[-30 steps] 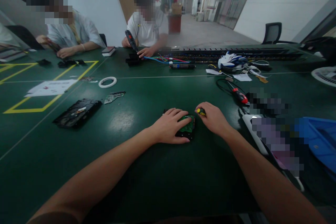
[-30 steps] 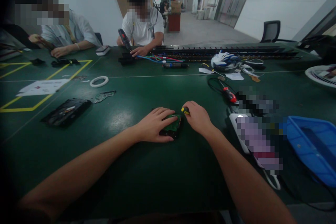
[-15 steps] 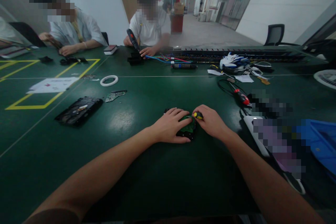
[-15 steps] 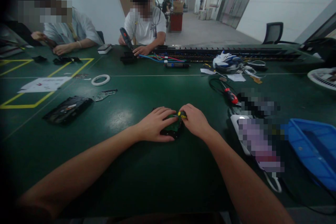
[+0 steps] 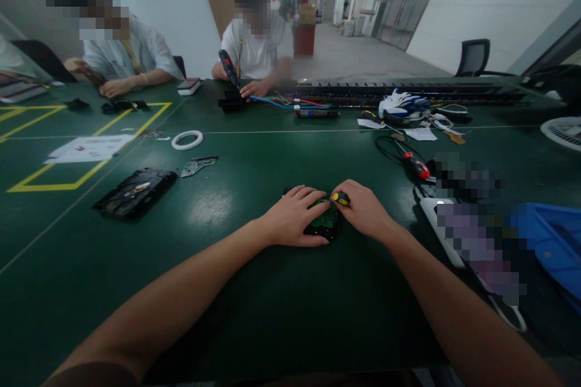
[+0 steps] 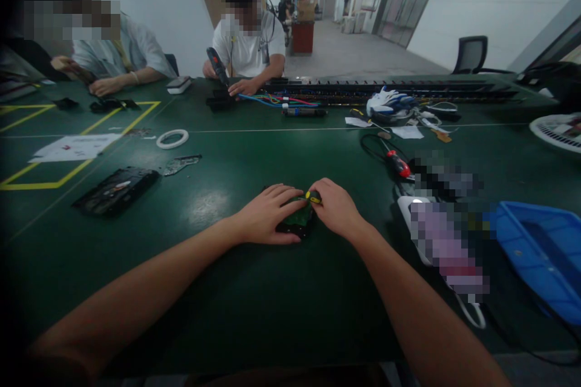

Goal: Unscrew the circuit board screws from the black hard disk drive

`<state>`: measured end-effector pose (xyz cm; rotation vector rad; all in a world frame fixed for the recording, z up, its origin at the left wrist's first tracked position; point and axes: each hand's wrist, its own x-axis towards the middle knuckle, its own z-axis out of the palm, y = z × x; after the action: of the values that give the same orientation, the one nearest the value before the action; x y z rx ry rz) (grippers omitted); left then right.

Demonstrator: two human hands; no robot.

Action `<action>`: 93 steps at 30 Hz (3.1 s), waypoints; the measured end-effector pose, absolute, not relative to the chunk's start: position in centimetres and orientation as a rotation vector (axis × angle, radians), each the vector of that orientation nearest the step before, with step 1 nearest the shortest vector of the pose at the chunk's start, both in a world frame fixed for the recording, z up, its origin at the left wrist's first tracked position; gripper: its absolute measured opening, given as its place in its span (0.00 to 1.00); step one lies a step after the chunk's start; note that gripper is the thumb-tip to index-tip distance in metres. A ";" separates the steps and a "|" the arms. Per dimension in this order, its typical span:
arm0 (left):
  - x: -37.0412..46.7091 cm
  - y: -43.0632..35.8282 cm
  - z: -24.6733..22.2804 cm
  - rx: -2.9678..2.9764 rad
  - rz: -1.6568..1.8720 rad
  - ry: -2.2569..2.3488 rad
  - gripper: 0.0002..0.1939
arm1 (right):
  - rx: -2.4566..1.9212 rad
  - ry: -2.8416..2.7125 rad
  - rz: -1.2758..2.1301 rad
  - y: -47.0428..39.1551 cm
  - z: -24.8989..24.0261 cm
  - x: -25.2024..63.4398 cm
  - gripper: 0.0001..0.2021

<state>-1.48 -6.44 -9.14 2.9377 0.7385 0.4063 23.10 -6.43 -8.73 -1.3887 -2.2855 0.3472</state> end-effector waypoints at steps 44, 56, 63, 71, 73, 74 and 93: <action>-1.4 -6.4 -9.4 2.942 0.400 0.736 0.43 | -1.414 -2.278 0.352 -6.3 -8.7 23.0 0.02; -1.5 -6.3 -9.5 2.937 0.415 0.729 0.43 | -1.436 -2.261 0.351 -6.5 -8.5 22.9 0.02; -1.4 -6.3 -9.4 2.955 0.412 0.743 0.41 | -1.432 -1.901 0.225 -6.1 -8.0 23.9 0.09; -1.3 -5.8 -9.3 2.977 0.402 0.784 0.42 | -1.239 -1.708 0.014 -5.8 -7.6 24.3 0.16; -1.3 -5.4 -9.4 2.971 0.405 0.799 0.42 | -1.180 -1.693 -0.025 -6.0 -7.4 24.3 0.17; -1.3 -5.2 -9.4 2.968 0.408 0.803 0.43 | -1.162 -1.679 -0.034 -6.0 -7.3 24.2 0.17; -2.1 -3.3 -9.2 3.011 0.394 0.788 0.43 | -1.157 -1.698 -0.008 -5.5 -8.1 24.8 0.29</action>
<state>-2.09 -3.27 -9.19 3.0108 0.7884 0.3941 24.83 -5.52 -8.13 -1.1566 -1.6975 -0.0084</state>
